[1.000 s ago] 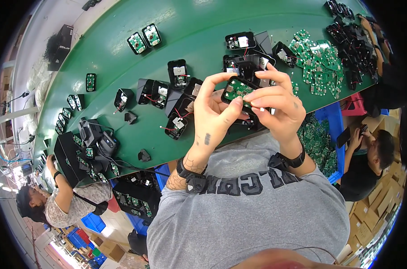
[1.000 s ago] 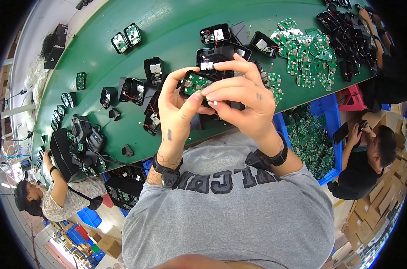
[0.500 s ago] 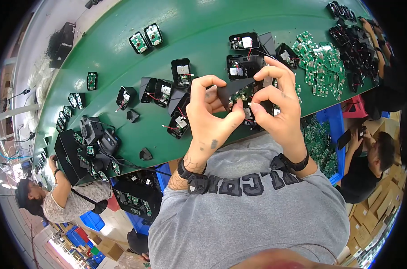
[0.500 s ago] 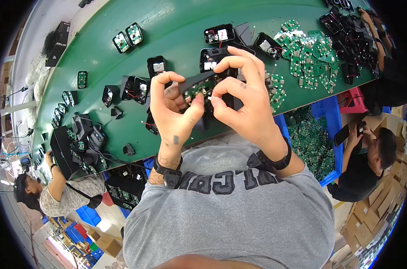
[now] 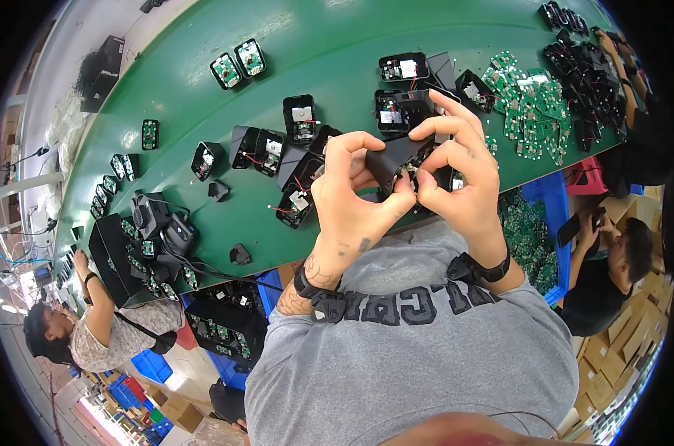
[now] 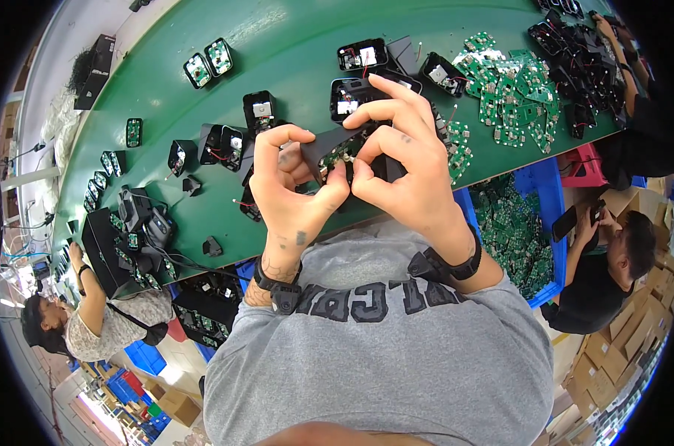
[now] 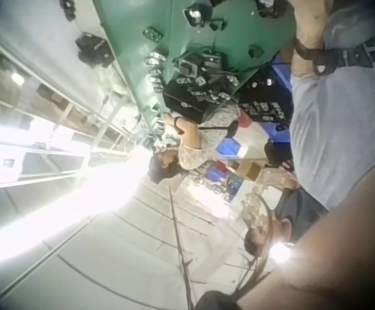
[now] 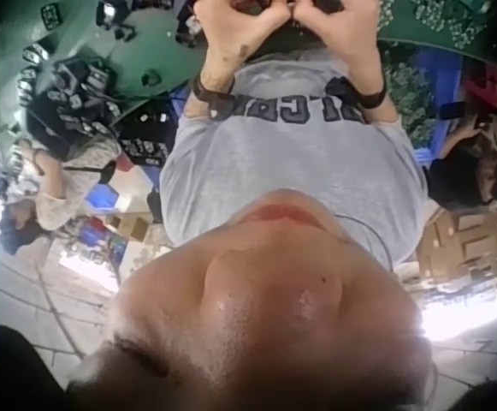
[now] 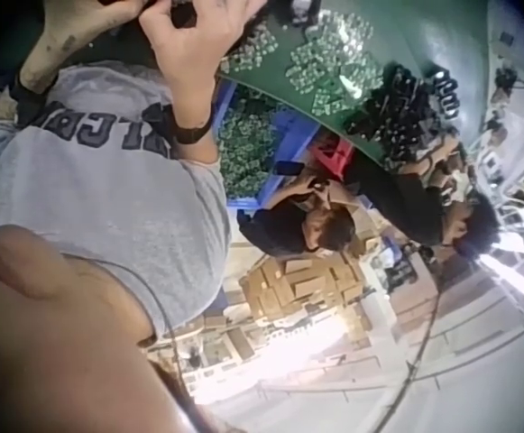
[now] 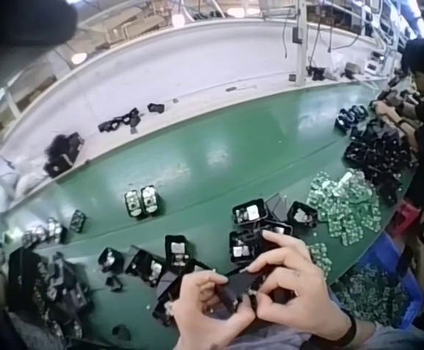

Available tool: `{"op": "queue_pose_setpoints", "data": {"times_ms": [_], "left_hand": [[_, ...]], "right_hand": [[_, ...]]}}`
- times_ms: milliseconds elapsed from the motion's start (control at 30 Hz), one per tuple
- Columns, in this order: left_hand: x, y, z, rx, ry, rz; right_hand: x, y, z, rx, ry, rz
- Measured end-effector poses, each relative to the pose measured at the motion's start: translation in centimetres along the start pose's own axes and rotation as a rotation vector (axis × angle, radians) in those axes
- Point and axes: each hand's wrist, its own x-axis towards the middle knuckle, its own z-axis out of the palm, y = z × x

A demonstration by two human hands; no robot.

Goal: The person picks up a black plastic housing and a circuit board, aligns the board inside the housing, and presses it into place. They then pick up a small plastic component, insert it into the assembly, and place the completed unit onto the green work surface.

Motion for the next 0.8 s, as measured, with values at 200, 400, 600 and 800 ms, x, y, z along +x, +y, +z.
{"op": "queue_pose_setpoints", "data": {"times_ms": [200, 400, 600, 800], "left_hand": [[0.06, 0.11, -0.05, 0.037, -0.009, 0.015], [0.06, 0.41, 0.04, 0.081, -0.006, 0.023], [-0.09, 0.73, 0.03, 0.081, -0.014, -0.021], [0.08, 1.07, -0.38, 0.085, -0.104, -0.103]], "right_hand": [[0.09, -0.11, -0.19, -0.016, -0.024, -0.022], [0.16, 0.08, -0.37, -0.021, -0.065, -0.039], [0.28, 0.17, -0.46, -0.013, -0.097, -0.039], [0.31, 0.20, -0.08, 0.026, -0.110, -0.022]]}}
